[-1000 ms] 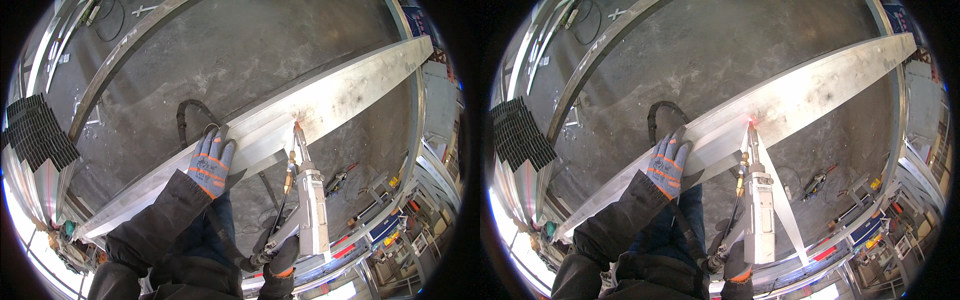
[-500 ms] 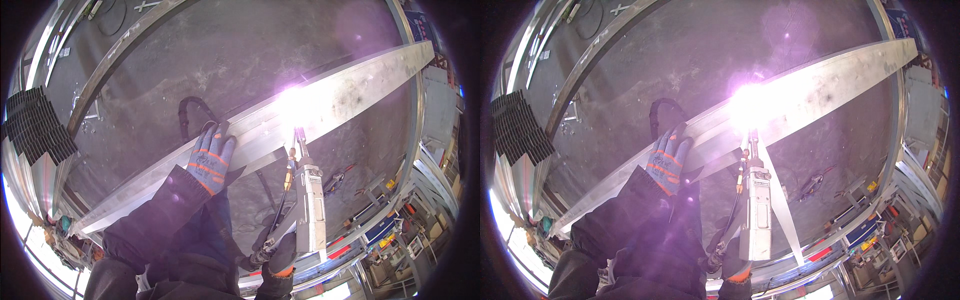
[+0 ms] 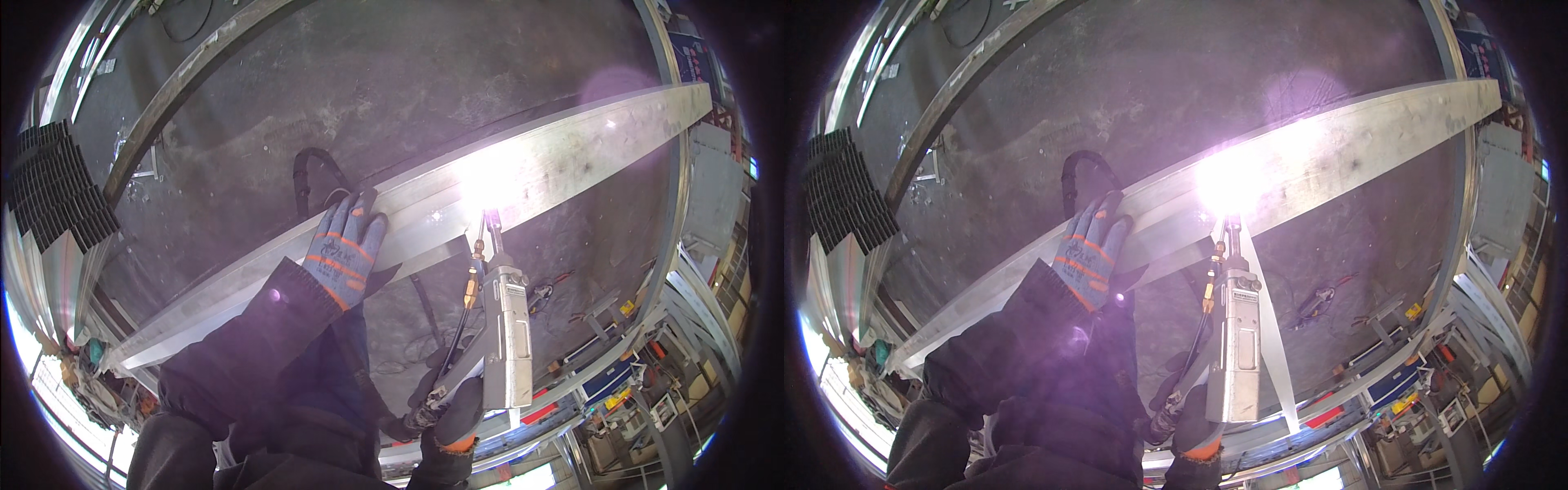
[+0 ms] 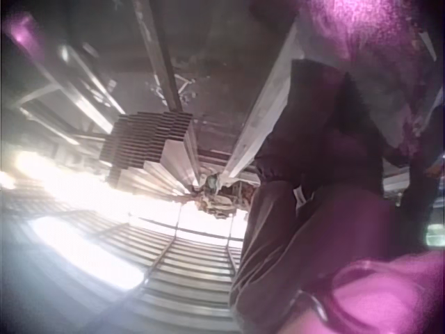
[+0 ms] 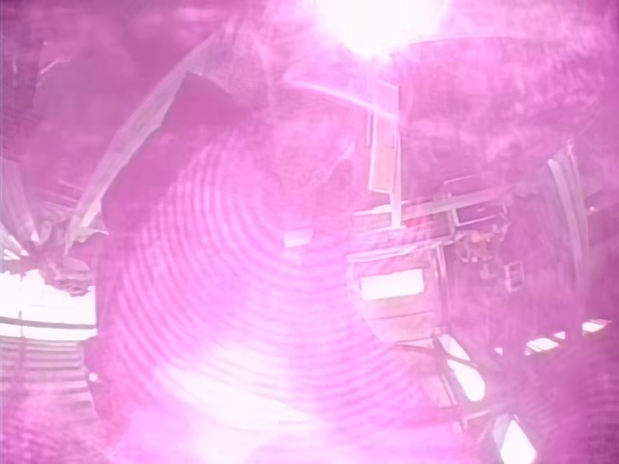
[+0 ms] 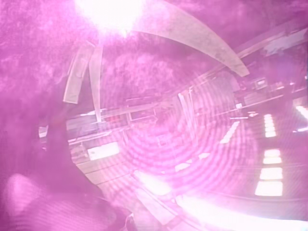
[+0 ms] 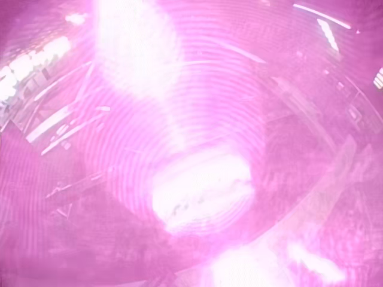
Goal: The person measures a metal frame with a tape measure, then welds the joints using a welding torch. After welding, the person grinds the welded seams with an angle grinder to smooth the surface.
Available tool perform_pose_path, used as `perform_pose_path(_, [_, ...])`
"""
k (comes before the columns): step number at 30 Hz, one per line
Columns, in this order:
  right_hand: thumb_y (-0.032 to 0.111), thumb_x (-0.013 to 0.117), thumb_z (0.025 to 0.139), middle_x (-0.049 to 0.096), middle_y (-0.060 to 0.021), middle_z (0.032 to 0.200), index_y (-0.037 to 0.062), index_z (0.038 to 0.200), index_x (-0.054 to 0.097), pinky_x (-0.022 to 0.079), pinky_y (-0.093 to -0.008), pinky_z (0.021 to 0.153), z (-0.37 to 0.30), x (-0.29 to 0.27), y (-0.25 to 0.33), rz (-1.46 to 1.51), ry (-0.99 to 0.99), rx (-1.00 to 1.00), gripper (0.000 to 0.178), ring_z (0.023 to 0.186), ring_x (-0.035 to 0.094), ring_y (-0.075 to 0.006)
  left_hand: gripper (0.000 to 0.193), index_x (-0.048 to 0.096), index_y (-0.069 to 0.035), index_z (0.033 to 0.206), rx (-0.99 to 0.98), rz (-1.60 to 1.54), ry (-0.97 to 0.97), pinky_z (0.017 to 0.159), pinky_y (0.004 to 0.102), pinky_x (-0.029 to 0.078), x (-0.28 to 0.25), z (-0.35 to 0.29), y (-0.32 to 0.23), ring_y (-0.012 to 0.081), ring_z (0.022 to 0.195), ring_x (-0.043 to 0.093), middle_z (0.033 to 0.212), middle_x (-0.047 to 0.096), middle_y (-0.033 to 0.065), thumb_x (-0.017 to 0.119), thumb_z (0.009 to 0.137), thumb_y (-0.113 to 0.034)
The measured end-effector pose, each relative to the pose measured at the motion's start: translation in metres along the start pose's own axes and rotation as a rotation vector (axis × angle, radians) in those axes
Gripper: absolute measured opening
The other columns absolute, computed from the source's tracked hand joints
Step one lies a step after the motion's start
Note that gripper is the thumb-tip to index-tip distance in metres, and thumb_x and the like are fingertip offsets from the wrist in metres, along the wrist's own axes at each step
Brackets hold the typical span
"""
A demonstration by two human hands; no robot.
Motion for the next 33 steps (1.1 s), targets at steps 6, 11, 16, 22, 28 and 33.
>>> perform_pose_path(6, [0.059, 0.046, 0.094, 0.059, -0.0117, 0.061, -0.0045, 0.11, 0.053, 0.043, -0.0281, 0.042, -0.002, -0.003, -0.01, 0.028, -0.006, -0.006, 0.066, 0.048, 0.056, -0.0195, 0.055, 0.048, 0.003, 0.128, -0.012, -0.109, 0.082, 0.111, 0.0567, 0.033, 0.005, -0.002, 0.003, 0.0511, 0.132, 0.041, 0.144, 0.037, 0.0339, 0.063, 0.079, -0.017])
perform_pose_path(11, [0.057, 0.049, 0.094, 0.06, -0.0134, 0.062, -0.006, 0.11, 0.052, 0.043, -0.0287, 0.039, -0.005, -0.008, -0.023, 0.09, -0.007, -0.015, 0.066, 0.047, 0.057, -0.0206, 0.054, 0.048, 0.002, 0.128, -0.014, -0.107, 0.078, 0.111, 0.0566, 0.033, 0.005, -0.001, 0.004, 0.0505, 0.133, 0.039, 0.145, 0.036, 0.0329, 0.064, 0.082, -0.022])
perform_pose_path(16, [0.058, 0.051, 0.094, 0.06, -0.0129, 0.062, -0.0057, 0.11, 0.054, 0.044, -0.0286, 0.04, -0.008, -0.011, -0.029, 0.081, -0.057, -0.005, 0.066, 0.046, 0.058, -0.0203, 0.057, 0.049, 0.002, 0.127, -0.023, -0.093, 0.097, 0.112, 0.0563, 0.032, 0.004, -0.001, 0.003, 0.0495, 0.134, 0.038, 0.146, 0.035, 0.0317, 0.066, 0.086, -0.034])
perform_pose_path(22, [0.058, 0.051, 0.093, 0.06, -0.012, 0.061, -0.0057, 0.109, 0.055, 0.044, -0.028, 0.039, -0.009, -0.005, -0.025, 0.108, -0.011, 0.019, 0.065, 0.047, 0.059, -0.0205, 0.057, 0.049, 0.003, 0.129, -0.023, -0.086, 0.115, 0.113, 0.056, 0.032, 0.006, -0.002, 0.005, 0.05, 0.135, 0.038, 0.144, 0.036, 0.0325, 0.065, 0.085, -0.029])
perform_pose_path(28, [0.058, 0.051, 0.094, 0.061, -0.012, 0.062, -0.0059, 0.108, 0.056, 0.045, -0.028, 0.041, -0.012, -0.001, -0.02, 0.088, -0.027, 0.025, 0.065, 0.048, 0.06, -0.0206, 0.056, 0.05, 0.002, 0.129, 0.0, -0.016, 0.102, 0.11, 0.0556, 0.035, 0.008, -0.003, 0.005, 0.0491, 0.133, 0.04, 0.141, 0.04, 0.0316, 0.065, 0.082, -0.023])
perform_pose_path(33, [0.058, 0.05, 0.093, 0.061, -0.012, 0.062, -0.0056, 0.108, 0.056, 0.046, -0.0281, 0.042, -0.015, -0.001, -0.022, 0.073, -0.042, 0.052, 0.065, 0.049, 0.06, -0.0204, 0.054, 0.054, -0.002, 0.124, -0.036, -0.048, 0.039, 0.106, 0.0526, 0.041, 0.005, -0.002, 0.005, 0.0453, 0.13, 0.045, 0.143, 0.042, 0.0261, 0.07, 0.081, -0.031])
Point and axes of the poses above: each hand's wrist, its own z-axis towards the middle knuckle, its own x-axis out of the palm, y = z × x, the point moved 5 cm from there along z, towards the middle knuckle
